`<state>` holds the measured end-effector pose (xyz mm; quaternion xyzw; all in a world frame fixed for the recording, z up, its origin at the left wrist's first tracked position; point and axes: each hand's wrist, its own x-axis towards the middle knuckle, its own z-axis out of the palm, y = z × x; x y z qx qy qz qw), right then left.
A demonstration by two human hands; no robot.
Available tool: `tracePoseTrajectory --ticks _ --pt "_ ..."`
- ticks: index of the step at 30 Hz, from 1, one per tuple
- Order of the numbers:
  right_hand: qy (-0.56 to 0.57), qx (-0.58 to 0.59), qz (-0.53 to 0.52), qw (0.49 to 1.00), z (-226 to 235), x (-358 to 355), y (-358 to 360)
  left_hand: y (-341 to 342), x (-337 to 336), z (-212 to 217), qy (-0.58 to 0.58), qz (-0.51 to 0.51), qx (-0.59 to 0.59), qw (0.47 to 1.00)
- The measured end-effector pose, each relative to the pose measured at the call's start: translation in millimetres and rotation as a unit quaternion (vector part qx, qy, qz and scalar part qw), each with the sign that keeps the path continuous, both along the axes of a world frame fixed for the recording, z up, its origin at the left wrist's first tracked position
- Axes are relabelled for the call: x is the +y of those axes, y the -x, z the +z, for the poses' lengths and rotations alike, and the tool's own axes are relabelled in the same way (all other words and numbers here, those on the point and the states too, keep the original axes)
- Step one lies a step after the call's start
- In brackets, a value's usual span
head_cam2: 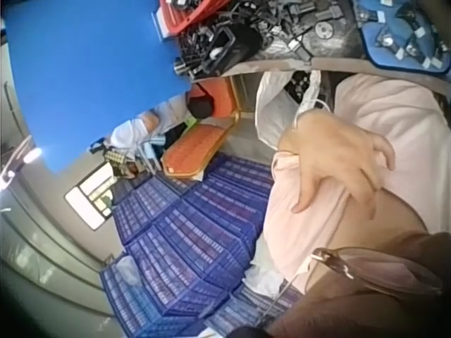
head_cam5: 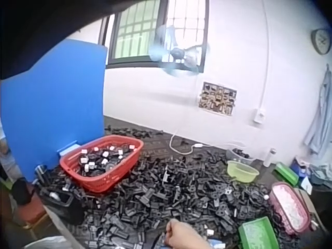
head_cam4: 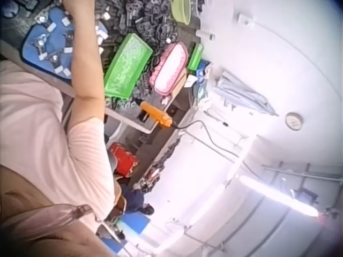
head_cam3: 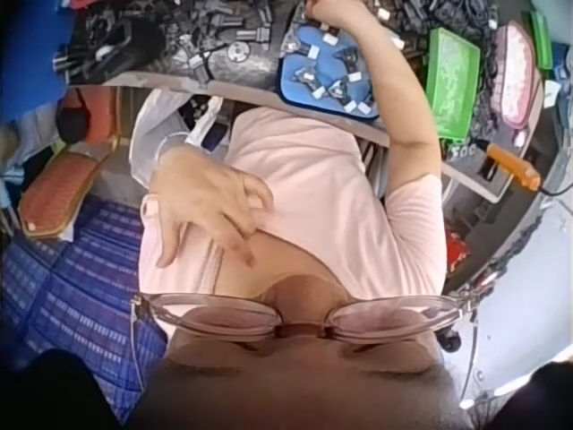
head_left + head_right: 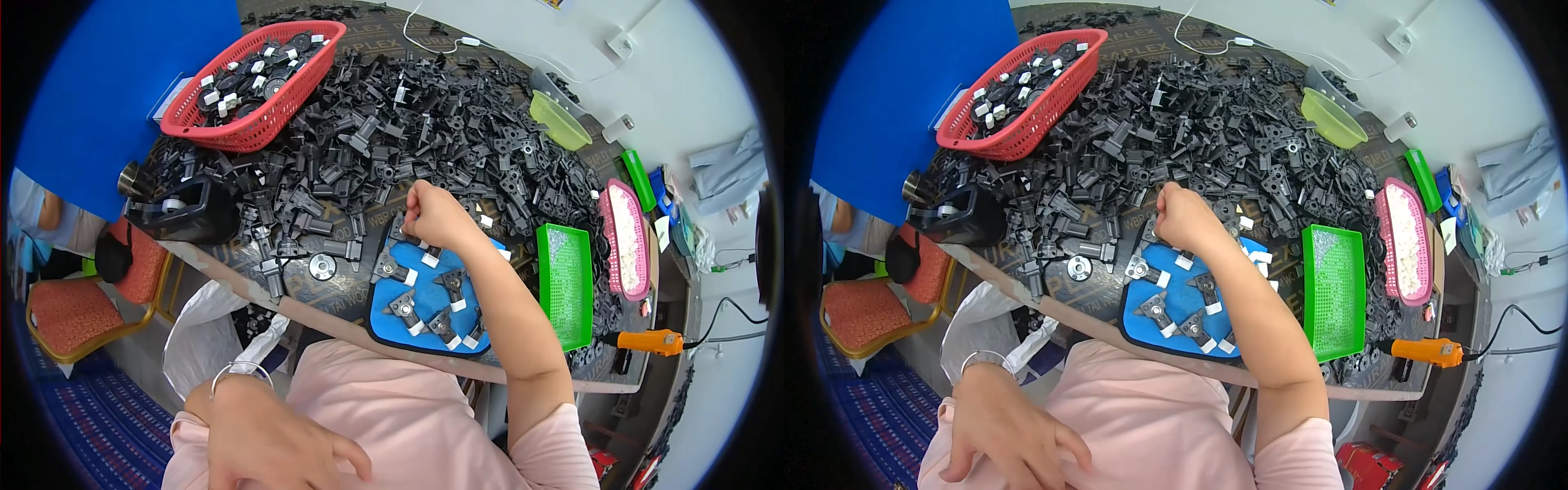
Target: Assembling small plastic and metal components using a blue jig on a workbench.
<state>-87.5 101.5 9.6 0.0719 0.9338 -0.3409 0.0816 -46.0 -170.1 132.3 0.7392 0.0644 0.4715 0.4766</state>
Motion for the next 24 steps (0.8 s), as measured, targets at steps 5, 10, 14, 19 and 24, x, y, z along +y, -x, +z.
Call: tracePoseTrajectory --ticks 5,10,14,19,24 --pt "0.009 0.011 0.009 1.000 8 -3 -3 -1 4 0 -0.033 -0.007 -0.050 0.998" --pt "0.037 0.028 0.000 0.999 23 -13 -17 -5 -3 -6 -0.001 0.109 0.009 0.994" --pt "0.042 0.029 0.114 0.992 23 -30 -43 -2 -1 -5 0.004 -0.014 0.031 0.999" --pt "0.040 0.015 0.077 0.996 15 -35 -47 -10 0 0 -0.022 0.091 0.006 0.996" --pt "0.055 -0.005 0.064 0.996 14 -33 -47 -10 -1 0 -0.025 0.013 -0.005 1.000"
